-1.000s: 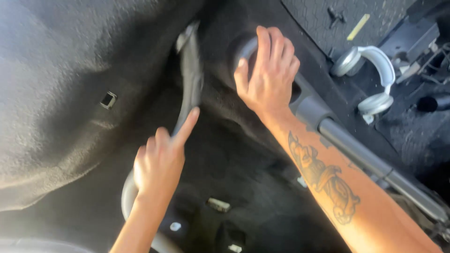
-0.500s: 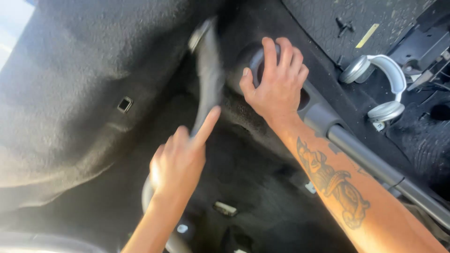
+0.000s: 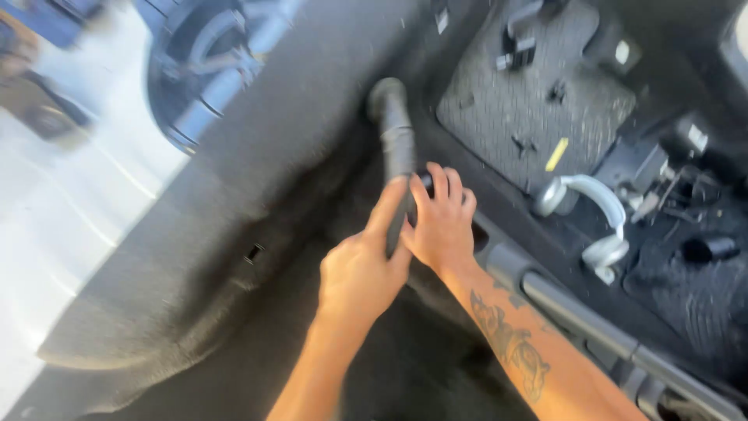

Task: The person scrubs the car's floor carpet with a blue brush, then moves outside to empty a vacuum cleaner's dust container. They return to the car and use a vacuum hose to clean the floor carpet and the side paneling.

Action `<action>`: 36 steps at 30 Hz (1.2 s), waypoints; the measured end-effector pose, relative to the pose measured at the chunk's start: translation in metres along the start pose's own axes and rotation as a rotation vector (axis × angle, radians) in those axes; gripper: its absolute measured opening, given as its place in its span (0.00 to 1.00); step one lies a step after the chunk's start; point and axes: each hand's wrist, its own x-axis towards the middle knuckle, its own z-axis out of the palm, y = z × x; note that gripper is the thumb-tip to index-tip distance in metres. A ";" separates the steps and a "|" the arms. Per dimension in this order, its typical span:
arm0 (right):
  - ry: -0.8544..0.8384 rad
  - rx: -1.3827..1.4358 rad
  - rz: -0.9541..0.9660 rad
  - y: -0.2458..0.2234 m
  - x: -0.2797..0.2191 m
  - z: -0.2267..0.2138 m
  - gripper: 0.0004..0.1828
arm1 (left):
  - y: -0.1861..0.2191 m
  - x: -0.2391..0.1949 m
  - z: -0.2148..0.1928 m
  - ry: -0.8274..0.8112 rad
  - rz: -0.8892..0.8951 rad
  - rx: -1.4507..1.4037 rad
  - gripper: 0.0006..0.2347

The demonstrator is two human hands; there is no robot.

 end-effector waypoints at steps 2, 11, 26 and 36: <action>-0.014 -0.108 -0.034 0.006 0.003 0.002 0.29 | 0.010 0.008 -0.002 -0.080 -0.021 -0.019 0.31; -0.025 0.064 0.016 -0.002 0.002 -0.007 0.34 | 0.017 -0.003 -0.011 0.021 -0.097 -0.357 0.32; -0.114 -0.062 -0.059 0.000 0.005 -0.008 0.30 | 0.004 -0.014 -0.007 0.098 0.016 -0.166 0.32; 0.043 -0.063 -0.024 -0.003 0.005 0.006 0.20 | 0.015 0.000 -0.025 -0.121 -0.197 -0.261 0.31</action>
